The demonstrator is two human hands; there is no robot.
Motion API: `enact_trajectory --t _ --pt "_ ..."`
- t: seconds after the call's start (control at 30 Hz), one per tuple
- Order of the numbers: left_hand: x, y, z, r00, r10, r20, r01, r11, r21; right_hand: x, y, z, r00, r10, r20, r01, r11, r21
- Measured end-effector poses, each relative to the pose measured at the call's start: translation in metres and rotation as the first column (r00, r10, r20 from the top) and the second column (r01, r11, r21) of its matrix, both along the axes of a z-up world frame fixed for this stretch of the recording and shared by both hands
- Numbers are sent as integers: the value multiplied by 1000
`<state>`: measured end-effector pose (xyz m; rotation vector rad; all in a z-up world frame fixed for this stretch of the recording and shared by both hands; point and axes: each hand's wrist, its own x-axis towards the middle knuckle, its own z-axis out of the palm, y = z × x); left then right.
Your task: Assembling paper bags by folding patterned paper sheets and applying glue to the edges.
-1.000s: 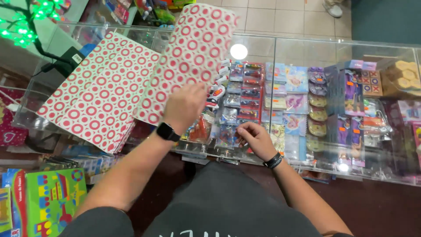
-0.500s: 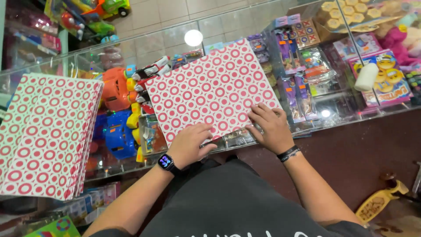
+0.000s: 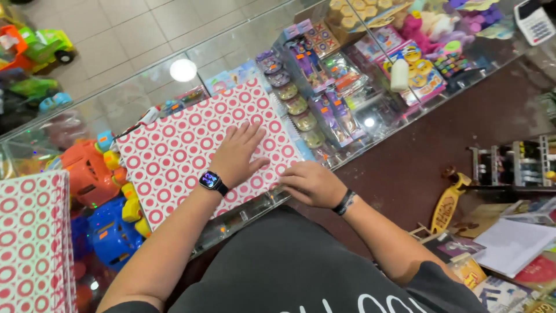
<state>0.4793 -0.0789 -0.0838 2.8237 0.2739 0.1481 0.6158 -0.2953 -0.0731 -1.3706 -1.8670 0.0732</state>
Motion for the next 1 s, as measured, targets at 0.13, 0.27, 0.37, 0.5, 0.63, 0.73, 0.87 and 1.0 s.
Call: enact_trajectory --t 0.13,0.27,0.37,0.5,0.63,0.73,0.87,1.0 --pt "5 -14 -4 986 -44 -159 36 998 -57 73 -56 -8 920 -323 220 346 935 -73" --pt "24 -19 -24 990 -51 -133 51 999 -3 137 -96 16 612 -485 625 643 765 -36" --pt "31 -25 -20 985 -40 -166 38 999 -14 190 -108 18 498 -449 742 677 736 -9" --pt "55 -30 -23 980 -38 -196 36 999 -14 294 -109 3 328 -405 854 653 750 104" --pt "87 -34 -18 977 -3 -214 6 1000 15 329 -70 6 277 -306 911 613 786 78" --pt "121 -36 -13 970 36 -239 -35 999 8 373 -44 -8 296 -89 951 567 817 -100" --pt "169 -29 -14 989 102 -107 -96 993 67 402 -6 16 502 -54 863 557 784 -275" --pt "217 -6 -21 991 122 62 -132 976 173 400 23 31 854 -515 -78 491 846 -207"
